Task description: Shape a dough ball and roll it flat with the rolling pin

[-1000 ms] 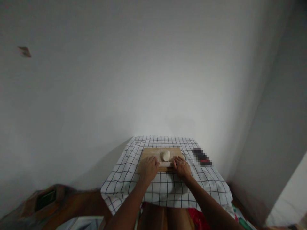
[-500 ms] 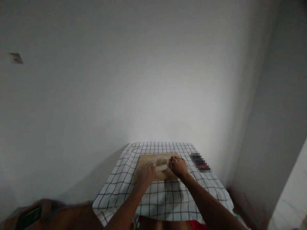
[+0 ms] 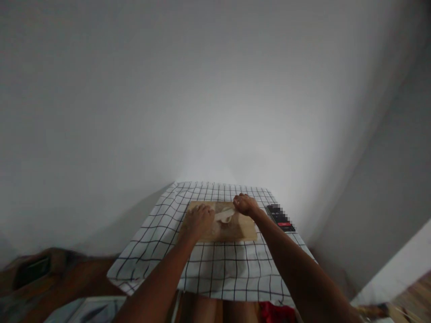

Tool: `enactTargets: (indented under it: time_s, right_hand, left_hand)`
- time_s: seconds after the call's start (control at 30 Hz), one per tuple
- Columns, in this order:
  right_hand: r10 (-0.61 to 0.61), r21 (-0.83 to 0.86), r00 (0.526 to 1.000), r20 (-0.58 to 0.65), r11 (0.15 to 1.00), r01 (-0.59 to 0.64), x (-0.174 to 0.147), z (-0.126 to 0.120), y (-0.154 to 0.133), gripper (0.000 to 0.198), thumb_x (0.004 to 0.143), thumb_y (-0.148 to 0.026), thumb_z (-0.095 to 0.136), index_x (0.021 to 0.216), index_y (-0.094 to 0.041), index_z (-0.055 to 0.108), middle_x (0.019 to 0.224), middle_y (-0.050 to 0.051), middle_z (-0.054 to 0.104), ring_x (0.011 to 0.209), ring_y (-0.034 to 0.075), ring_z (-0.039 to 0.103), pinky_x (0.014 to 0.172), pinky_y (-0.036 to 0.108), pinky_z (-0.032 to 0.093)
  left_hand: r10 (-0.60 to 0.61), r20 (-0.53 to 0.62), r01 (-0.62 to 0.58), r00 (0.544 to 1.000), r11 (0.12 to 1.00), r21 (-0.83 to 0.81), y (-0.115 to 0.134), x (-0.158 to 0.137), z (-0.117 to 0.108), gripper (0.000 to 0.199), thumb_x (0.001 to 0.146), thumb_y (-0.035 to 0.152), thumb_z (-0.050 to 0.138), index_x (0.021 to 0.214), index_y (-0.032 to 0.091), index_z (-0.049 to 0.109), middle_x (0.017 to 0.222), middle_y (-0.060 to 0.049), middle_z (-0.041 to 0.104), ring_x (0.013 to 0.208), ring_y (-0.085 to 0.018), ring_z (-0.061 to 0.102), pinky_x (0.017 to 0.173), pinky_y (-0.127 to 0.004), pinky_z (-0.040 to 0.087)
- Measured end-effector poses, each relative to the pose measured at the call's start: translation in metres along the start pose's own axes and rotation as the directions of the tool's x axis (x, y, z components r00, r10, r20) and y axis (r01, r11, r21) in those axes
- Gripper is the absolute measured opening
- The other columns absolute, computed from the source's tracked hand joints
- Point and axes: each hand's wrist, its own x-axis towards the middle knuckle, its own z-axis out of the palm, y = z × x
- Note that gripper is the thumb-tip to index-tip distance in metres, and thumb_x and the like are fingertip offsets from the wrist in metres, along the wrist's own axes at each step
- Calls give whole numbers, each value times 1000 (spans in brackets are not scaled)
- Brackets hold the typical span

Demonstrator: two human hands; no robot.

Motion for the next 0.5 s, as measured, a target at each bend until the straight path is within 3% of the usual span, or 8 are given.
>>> enactTargets:
  time_s: [0.13,0.23,0.4,0.5]
  right_hand:
    - [-88,-24,996,16,996,88,20,8,9,45,103,-42,27,125,-26,63,129,8,64,119,24,58,95,37,46]
    - [-125,-24,992,13,992,125,27,22,19,43,104,-40,28,131,-27,60,133,6,63,121,21,57,99,36,45]
    - [-205,-3,979,-5,979,205,26,50,32,36,104,-30,37,128,-22,62,134,8,63,125,20,54,104,34,43]
    - [-164,35,984,-63,985,167,22,55,33,39,104,-31,34,130,-21,62,136,7,63,127,20,54,106,34,42]
  left_hand:
    - [5,-81,-5,997,1000,-2,-2,6,2,27,95,15,45,107,14,69,125,-18,65,125,-30,54,101,-47,43]
    - [19,-32,-19,999,1000,3,2,13,-3,27,93,14,47,104,14,71,120,-17,68,118,-28,59,98,-44,45]
    - [-159,-58,159,986,987,9,14,25,-18,35,97,27,41,112,14,69,110,-16,72,107,-28,65,93,-45,47]
    - [-124,-100,125,987,992,1,15,24,-17,34,96,26,42,111,12,69,109,-17,72,107,-29,65,95,-46,45]
